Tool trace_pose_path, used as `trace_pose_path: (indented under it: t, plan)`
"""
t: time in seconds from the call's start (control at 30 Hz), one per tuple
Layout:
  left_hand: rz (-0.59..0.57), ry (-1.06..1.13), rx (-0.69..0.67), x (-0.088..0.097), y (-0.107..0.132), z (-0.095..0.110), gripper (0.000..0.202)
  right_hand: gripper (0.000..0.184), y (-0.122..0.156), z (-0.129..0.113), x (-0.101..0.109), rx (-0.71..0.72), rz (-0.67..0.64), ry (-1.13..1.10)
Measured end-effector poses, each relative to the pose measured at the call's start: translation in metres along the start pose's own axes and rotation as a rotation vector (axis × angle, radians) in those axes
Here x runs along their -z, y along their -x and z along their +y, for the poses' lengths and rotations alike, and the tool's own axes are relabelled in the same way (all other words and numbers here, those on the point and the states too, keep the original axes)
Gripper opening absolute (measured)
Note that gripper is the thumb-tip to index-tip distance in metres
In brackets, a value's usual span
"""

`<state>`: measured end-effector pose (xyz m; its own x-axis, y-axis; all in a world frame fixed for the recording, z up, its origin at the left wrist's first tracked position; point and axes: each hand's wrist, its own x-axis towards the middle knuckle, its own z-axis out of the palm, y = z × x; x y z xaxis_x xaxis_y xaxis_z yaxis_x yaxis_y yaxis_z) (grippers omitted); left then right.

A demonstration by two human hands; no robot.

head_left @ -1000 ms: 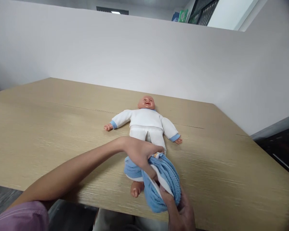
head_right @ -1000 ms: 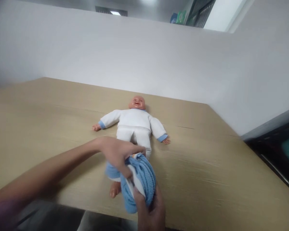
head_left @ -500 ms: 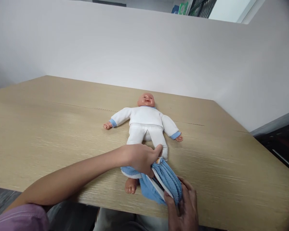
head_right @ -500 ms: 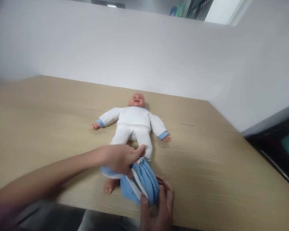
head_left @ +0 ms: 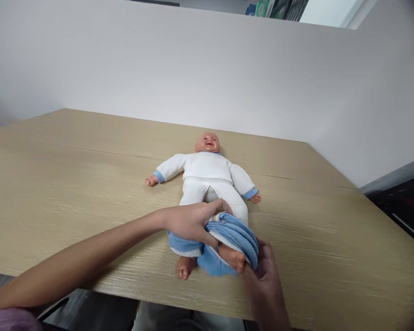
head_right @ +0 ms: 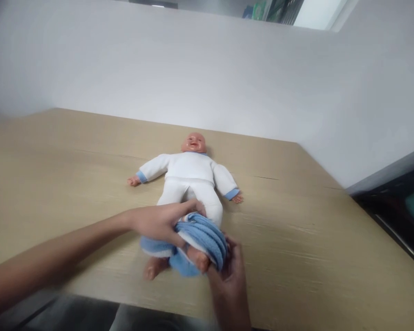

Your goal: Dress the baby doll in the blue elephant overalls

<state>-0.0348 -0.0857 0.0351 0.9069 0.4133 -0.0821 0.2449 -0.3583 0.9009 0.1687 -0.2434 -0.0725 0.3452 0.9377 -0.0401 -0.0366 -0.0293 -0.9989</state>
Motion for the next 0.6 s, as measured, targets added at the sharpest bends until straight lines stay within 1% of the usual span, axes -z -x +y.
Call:
trace_pose_path:
  t: [0.07,0.13,0.2,0.23,0.3,0.33,0.4,0.43,0.5,0.57,0.6]
  plan:
    - [0.038,0.002,-0.048,0.0,0.004,-0.001,0.05,0.055,-0.017,-0.012,0.009,0.066,-0.117,-0.018]
    - [0.058,-0.005,-0.085,0.002,0.007,-0.002,0.033,0.042,-0.036,-0.025,0.018,0.101,-0.277,0.042]
    - [0.089,-0.078,-0.129,0.003,0.011,-0.004,0.019,0.03,-0.054,-0.038,0.027,0.111,-0.456,0.159]
    - [0.116,-0.15,-0.152,0.003,0.014,-0.006,0.02,0.028,-0.062,-0.045,0.031,0.115,-0.546,0.223]
    - [0.186,-0.319,-0.178,0.002,0.023,-0.009,0.03,0.03,-0.075,-0.057,0.038,0.127,-0.704,0.356]
    - [0.225,-0.39,-0.18,0.002,0.029,-0.011,0.036,0.034,-0.08,-0.063,0.041,0.132,-0.762,0.421]
    - [0.302,-0.481,-0.165,0.003,0.044,-0.015,0.051,0.04,-0.09,-0.072,0.046,0.146,-0.831,0.528]
    - [0.326,-0.499,-0.143,0.005,0.052,-0.018,0.056,0.041,-0.094,-0.076,0.048,0.155,-0.857,0.553]
    - [0.334,-0.481,-0.086,0.01,0.067,-0.023,0.055,0.037,-0.104,-0.082,0.048,0.192,-0.908,0.529]
    - [0.319,-0.377,-0.05,0.015,0.075,-0.03,0.046,0.028,-0.115,-0.085,0.045,0.239,-0.969,0.458]
    - [0.314,-0.294,-0.054,0.018,0.075,-0.034,0.038,0.023,-0.121,-0.085,0.042,0.248,-0.998,0.41]
